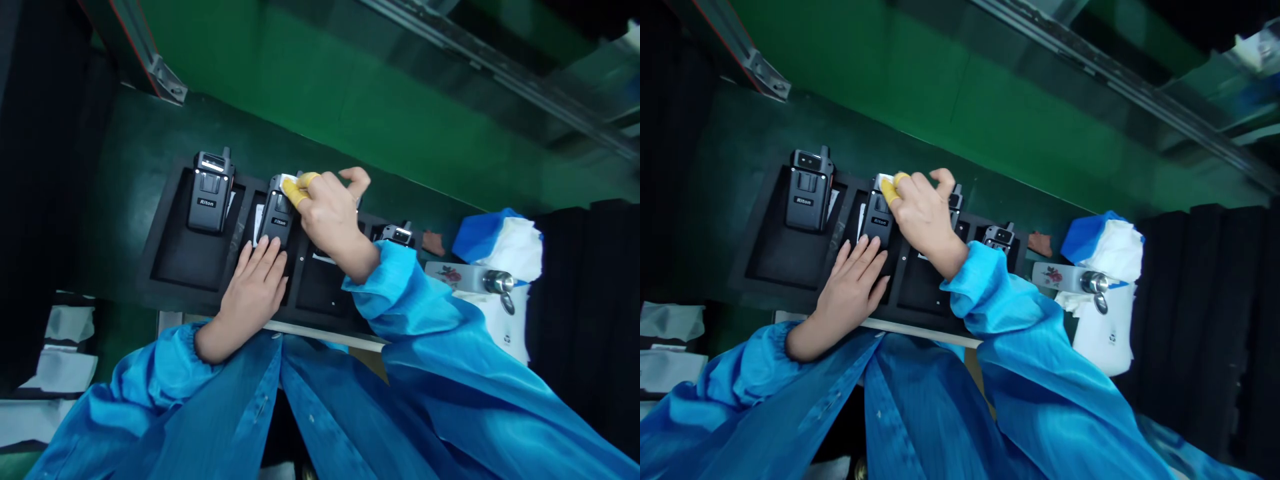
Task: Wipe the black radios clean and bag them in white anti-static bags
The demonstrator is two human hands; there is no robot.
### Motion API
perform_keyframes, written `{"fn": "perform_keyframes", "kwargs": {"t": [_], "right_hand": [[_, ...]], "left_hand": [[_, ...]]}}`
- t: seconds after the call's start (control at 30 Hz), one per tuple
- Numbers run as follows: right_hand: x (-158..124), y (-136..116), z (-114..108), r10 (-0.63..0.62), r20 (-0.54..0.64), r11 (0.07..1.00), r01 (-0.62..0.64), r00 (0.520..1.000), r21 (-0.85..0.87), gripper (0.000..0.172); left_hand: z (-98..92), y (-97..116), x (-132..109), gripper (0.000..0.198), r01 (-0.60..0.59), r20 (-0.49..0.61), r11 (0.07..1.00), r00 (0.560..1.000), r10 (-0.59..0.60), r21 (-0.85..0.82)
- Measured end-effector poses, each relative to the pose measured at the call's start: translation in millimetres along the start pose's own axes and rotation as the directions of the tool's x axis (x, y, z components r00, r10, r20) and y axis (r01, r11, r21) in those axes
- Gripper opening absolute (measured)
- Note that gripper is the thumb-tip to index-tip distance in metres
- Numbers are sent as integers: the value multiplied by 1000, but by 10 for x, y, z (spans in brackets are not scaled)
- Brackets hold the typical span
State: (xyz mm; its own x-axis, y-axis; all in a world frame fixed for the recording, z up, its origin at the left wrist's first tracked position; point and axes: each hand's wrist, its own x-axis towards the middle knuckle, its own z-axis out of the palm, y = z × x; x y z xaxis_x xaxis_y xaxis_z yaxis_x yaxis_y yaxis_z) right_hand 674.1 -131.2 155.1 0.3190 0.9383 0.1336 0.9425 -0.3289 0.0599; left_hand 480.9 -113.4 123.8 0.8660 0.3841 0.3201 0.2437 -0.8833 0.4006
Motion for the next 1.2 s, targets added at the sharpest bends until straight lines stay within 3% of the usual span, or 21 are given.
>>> {"fn": "perform_keyframes", "kwargs": {"t": [0.17,0.3,0.43,0.7,0.83,0.97,1.1,1.2], "right_hand": [[43,-97,65,23,-49,1000,-23,999,-2,39],[-111,40,104,104,-119,994,-105,987,1,38],[-302,66,58,163,-199,986,-166,966,2,36],[-413,-336,60,-75,-92,997,75,993,1,36],[-485,-288,71,-91,-84,996,90,992,-20,35],[-605,-128,65,-53,-162,996,41,985,-78,35],[-473,-84,26,70,-219,993,-88,973,-73,36],[-162,-196,-35,72,-211,997,-72,975,9,38]], "left_hand": [[7,-4,1,33,-20,-20,1000,1000,21,22],[22,-9,-13,37,7,6,999,1000,-7,-37],[-17,-39,-21,34,15,-39,995,999,-19,-97],[-42,-84,-24,32,31,-13,999,999,-32,-43],[-22,-80,-24,34,51,22,997,999,-50,-65],[-15,-58,-24,33,42,14,996,999,-41,-78],[-98,-78,-31,28,29,-91,997,995,-36,-78],[-238,-212,-64,27,92,-191,994,976,-102,-63]]}}
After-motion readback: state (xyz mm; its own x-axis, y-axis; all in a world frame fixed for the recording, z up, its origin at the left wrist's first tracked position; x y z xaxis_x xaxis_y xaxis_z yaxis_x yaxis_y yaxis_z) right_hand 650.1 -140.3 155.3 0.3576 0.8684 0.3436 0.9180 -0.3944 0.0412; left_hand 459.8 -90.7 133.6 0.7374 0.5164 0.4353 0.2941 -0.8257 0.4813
